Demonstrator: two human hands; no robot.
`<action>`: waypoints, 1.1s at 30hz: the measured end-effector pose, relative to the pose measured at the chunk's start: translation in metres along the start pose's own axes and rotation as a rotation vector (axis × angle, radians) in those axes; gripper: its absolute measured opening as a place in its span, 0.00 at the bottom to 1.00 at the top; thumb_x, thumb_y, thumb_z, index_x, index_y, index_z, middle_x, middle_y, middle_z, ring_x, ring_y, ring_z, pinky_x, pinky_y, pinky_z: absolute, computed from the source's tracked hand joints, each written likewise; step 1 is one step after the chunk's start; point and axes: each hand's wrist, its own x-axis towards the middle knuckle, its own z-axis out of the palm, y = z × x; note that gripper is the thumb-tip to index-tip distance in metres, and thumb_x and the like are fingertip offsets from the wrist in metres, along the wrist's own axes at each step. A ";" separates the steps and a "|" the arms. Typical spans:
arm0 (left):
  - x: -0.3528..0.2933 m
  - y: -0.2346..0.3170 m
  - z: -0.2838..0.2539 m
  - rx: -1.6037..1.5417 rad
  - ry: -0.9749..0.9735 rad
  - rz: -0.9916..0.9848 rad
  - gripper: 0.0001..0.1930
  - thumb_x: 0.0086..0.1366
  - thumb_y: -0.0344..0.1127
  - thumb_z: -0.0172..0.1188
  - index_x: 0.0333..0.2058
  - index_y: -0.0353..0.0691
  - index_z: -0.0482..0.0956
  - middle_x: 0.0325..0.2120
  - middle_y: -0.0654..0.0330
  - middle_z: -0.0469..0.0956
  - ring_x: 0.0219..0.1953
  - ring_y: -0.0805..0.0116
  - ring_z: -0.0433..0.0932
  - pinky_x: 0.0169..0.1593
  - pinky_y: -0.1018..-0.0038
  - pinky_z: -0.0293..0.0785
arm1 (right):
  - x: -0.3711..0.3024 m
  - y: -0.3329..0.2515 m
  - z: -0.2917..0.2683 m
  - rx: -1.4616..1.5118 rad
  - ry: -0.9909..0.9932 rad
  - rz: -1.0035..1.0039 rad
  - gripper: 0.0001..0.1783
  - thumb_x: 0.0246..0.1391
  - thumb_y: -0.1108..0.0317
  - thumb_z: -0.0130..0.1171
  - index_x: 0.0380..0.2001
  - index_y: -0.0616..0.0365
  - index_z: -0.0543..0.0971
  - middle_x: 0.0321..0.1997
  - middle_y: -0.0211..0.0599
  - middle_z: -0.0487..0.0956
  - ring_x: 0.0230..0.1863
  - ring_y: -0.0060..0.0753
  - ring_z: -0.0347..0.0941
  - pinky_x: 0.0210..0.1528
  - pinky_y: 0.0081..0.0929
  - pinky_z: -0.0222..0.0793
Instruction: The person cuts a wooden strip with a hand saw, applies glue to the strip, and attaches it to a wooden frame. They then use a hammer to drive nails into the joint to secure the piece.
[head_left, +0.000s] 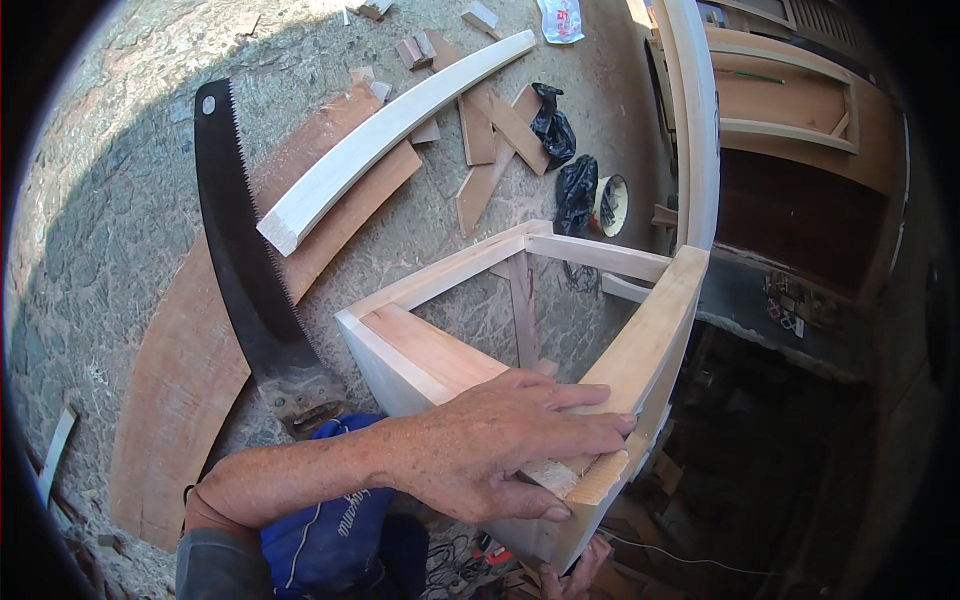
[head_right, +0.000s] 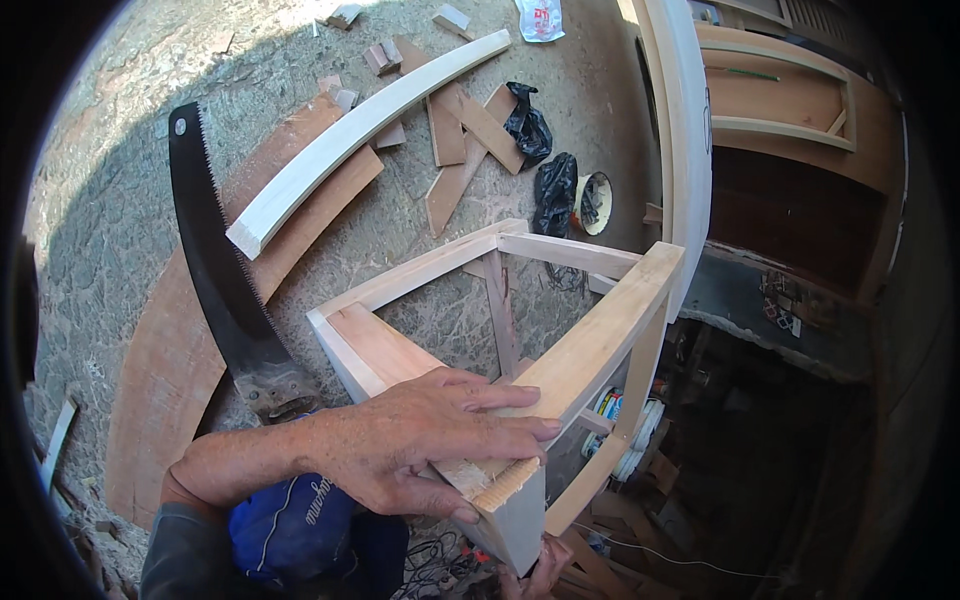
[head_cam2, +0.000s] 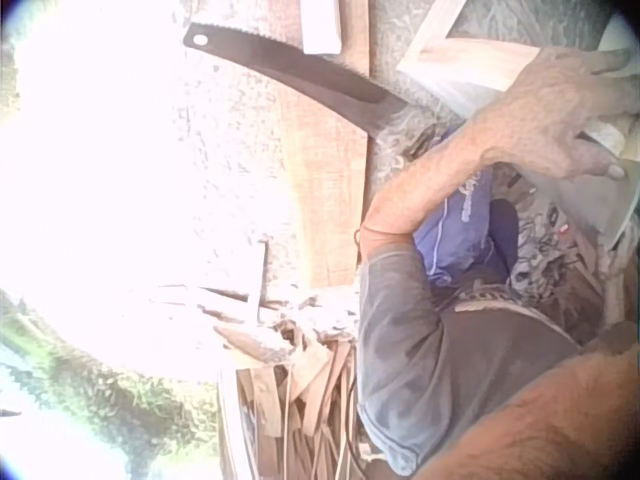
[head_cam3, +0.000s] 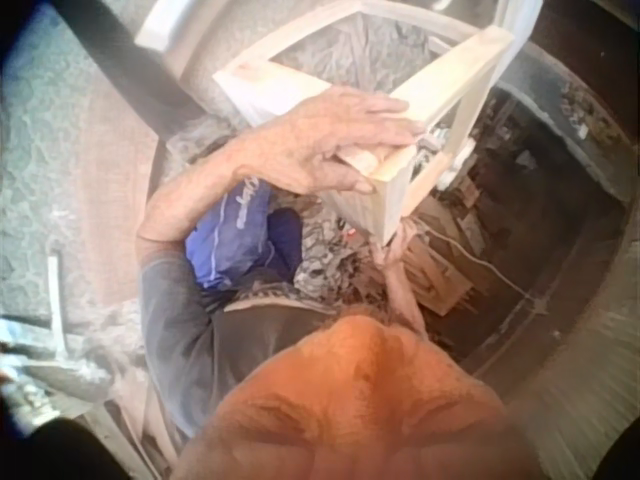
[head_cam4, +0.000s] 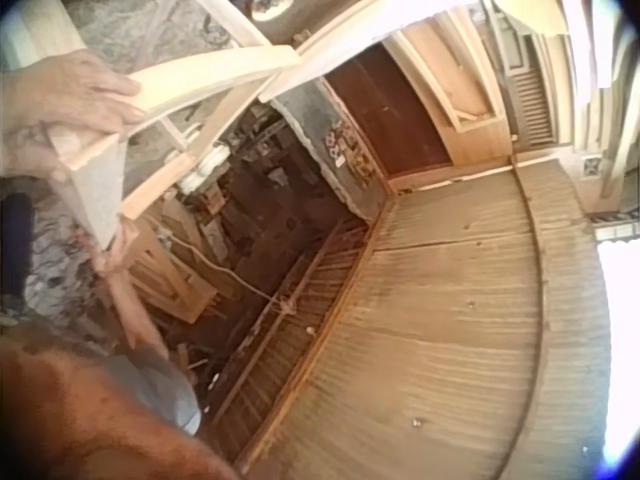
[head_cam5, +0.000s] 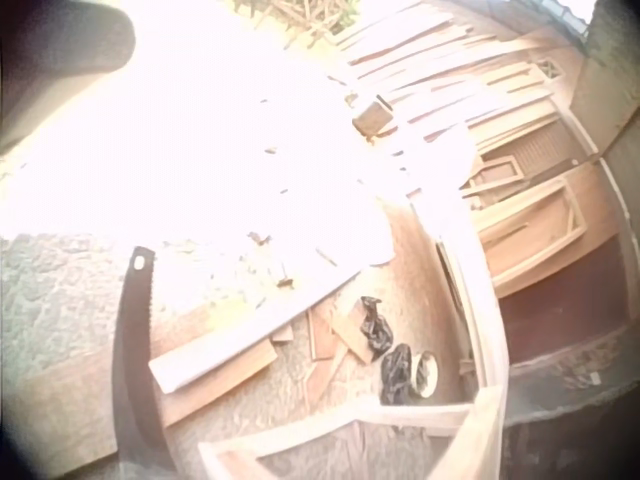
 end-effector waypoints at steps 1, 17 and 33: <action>0.000 0.001 0.000 -0.002 0.001 -0.015 0.40 0.59 0.45 0.72 0.70 0.52 0.67 0.73 0.60 0.62 0.76 0.50 0.53 0.70 0.48 0.52 | 0.001 -0.002 -0.001 -0.005 -0.002 0.003 0.38 0.61 0.51 0.62 0.59 0.77 0.67 0.56 0.66 0.68 0.54 0.65 0.65 0.57 0.60 0.61; 0.005 0.007 -0.001 -0.052 0.017 -0.038 0.41 0.54 0.50 0.74 0.66 0.43 0.72 0.68 0.57 0.69 0.75 0.49 0.56 0.74 0.49 0.50 | 0.003 0.007 -0.002 0.050 0.048 -0.072 0.37 0.56 0.52 0.63 0.57 0.73 0.71 0.52 0.55 0.72 0.50 0.56 0.68 0.55 0.51 0.65; 0.015 0.110 0.134 1.163 -0.126 0.225 0.28 0.55 0.49 0.72 0.52 0.44 0.79 0.48 0.60 0.78 0.55 0.60 0.73 0.63 0.58 0.66 | 0.011 -0.003 0.003 0.152 0.187 -0.094 0.36 0.46 0.63 0.66 0.58 0.70 0.70 0.52 0.54 0.72 0.52 0.59 0.67 0.56 0.50 0.65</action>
